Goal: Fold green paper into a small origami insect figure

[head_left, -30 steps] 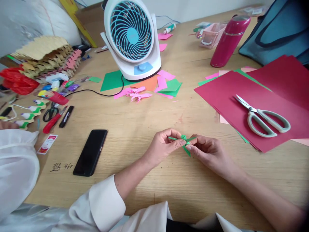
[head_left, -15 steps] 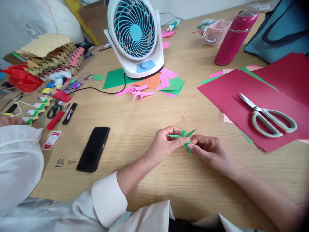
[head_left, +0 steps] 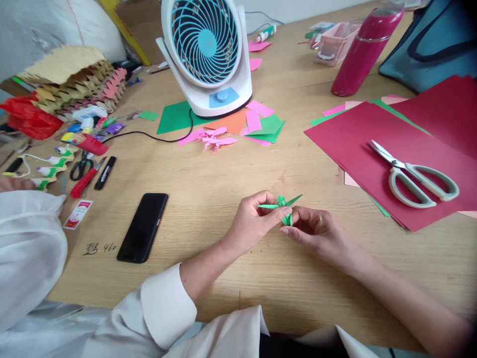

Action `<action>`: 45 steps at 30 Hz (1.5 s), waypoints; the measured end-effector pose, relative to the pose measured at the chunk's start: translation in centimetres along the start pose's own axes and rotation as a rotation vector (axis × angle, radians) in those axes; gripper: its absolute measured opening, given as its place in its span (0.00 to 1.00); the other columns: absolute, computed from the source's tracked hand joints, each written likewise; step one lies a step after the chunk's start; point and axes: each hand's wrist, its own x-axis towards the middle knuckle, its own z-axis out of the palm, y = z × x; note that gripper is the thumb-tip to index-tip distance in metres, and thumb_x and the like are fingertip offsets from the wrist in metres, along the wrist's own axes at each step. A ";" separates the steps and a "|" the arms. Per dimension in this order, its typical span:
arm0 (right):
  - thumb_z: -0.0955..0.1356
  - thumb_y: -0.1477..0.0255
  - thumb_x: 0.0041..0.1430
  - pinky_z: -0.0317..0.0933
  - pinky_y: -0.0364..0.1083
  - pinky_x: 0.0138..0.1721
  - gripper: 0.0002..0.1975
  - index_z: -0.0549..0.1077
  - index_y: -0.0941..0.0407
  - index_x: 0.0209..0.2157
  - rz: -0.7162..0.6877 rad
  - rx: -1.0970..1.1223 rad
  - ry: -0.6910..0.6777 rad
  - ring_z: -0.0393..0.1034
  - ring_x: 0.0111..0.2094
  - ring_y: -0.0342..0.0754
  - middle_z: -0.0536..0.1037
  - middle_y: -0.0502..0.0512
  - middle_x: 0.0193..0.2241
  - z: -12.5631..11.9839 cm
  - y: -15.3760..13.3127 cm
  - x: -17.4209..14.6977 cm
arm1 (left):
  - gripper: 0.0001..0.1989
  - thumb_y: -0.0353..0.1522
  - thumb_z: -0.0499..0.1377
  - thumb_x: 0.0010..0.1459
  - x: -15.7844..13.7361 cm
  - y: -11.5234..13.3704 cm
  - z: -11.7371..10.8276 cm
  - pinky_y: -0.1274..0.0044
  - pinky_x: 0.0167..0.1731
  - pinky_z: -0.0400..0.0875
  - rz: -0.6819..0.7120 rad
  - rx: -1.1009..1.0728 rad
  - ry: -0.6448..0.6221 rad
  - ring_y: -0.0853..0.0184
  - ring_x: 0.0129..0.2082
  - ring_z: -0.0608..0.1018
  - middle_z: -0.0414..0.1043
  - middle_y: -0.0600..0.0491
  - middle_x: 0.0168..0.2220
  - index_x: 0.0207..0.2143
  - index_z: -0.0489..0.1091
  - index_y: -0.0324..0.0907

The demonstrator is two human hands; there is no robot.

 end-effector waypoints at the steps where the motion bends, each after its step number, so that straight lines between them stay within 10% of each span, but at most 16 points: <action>1: 0.72 0.63 0.58 0.54 0.43 0.29 0.14 0.67 0.55 0.26 -0.009 0.012 -0.008 0.58 0.26 0.42 0.65 0.46 0.23 0.0 0.1 0.0 | 0.20 0.41 0.70 0.49 0.0 0.1 0.0 0.80 0.26 0.60 -0.011 -0.013 -0.012 0.75 0.24 0.67 0.64 0.59 0.23 0.24 0.64 0.39; 45: 0.69 0.67 0.61 0.51 0.44 0.32 0.11 0.69 0.56 0.27 0.023 -0.011 -0.023 0.56 0.28 0.42 0.64 0.46 0.25 -0.5 0.2 0.0 | 0.19 0.39 0.68 0.52 0.1 -0.7 -0.1 0.81 0.23 0.53 0.087 0.147 -0.053 0.76 0.22 0.59 0.56 0.60 0.22 0.25 0.60 0.41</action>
